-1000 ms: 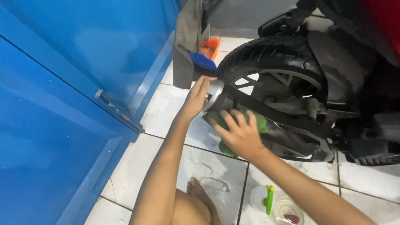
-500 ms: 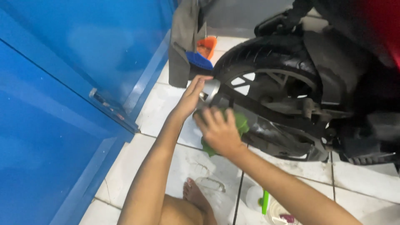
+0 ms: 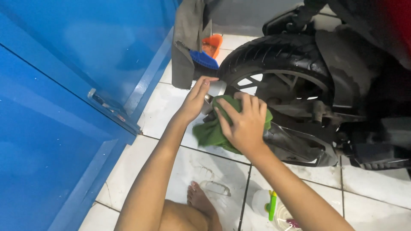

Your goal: The person wipes the rear side panel and exhaust pipe of a red motorcycle using a green cloth. They are sitting on the floor and methodically clean the surfaces of the vehicle.

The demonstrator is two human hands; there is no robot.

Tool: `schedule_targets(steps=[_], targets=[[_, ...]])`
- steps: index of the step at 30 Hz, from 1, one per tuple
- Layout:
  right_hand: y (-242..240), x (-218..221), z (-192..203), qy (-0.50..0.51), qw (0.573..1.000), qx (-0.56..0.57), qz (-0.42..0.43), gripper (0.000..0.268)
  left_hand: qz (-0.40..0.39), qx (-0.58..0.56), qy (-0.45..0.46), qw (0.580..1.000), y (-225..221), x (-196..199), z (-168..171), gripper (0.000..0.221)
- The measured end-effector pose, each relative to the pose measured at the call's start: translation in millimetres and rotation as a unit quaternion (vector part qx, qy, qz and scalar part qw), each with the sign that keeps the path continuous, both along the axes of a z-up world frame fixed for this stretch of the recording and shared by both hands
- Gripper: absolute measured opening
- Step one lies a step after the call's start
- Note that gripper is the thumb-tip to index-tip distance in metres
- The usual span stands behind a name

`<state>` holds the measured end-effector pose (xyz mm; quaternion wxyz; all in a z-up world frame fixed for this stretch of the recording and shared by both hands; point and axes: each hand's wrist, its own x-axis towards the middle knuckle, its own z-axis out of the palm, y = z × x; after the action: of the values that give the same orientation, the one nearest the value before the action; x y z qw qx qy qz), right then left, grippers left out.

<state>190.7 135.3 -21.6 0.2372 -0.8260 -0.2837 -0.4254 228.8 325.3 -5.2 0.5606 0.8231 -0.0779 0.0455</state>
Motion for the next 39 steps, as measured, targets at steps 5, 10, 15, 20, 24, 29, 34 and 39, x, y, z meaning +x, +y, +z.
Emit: schedule_targets(steps=[5,10,15,20,24,29,34,39], targets=[[-74.9,-12.3,-55.6,0.013,1.0,-0.011,-0.023,0.026,-0.01,0.004,-0.009,1.0,-3.9,-8.6,6.7,0.053],[-46.6,-3.3,-25.6,0.002,0.999,0.024,-0.036,0.019,-0.011,0.005,-0.026,1.0,-2.4,-9.1,-2.4,0.049],[-24.8,-0.3,-7.8,0.013,0.999,0.033,0.004,0.023,-0.005,0.014,-0.016,1.0,1.0,-8.2,-3.2,0.051],[-55.6,-2.3,-36.9,-0.002,0.999,0.01,-0.037,0.024,0.005,-0.001,-0.044,0.999,-5.0,3.1,-12.6,0.048],[-18.1,3.6,5.7,0.012,0.999,0.032,0.0,0.019,0.024,0.002,-0.05,0.998,0.3,3.0,-24.5,0.049],[-62.7,-15.0,-37.4,0.024,0.999,0.008,-0.038,0.025,0.002,0.009,-0.062,0.998,2.0,0.6,-16.2,0.048],[-77.0,-20.7,-41.8,0.053,0.996,0.012,-0.078,0.024,0.008,0.013,-0.083,0.996,5.8,4.9,-24.4,0.046],[-50.7,-7.1,-17.6,0.067,0.996,0.061,-0.012,0.021,0.014,0.029,-0.05,0.998,-1.1,-6.5,-5.1,0.047]])
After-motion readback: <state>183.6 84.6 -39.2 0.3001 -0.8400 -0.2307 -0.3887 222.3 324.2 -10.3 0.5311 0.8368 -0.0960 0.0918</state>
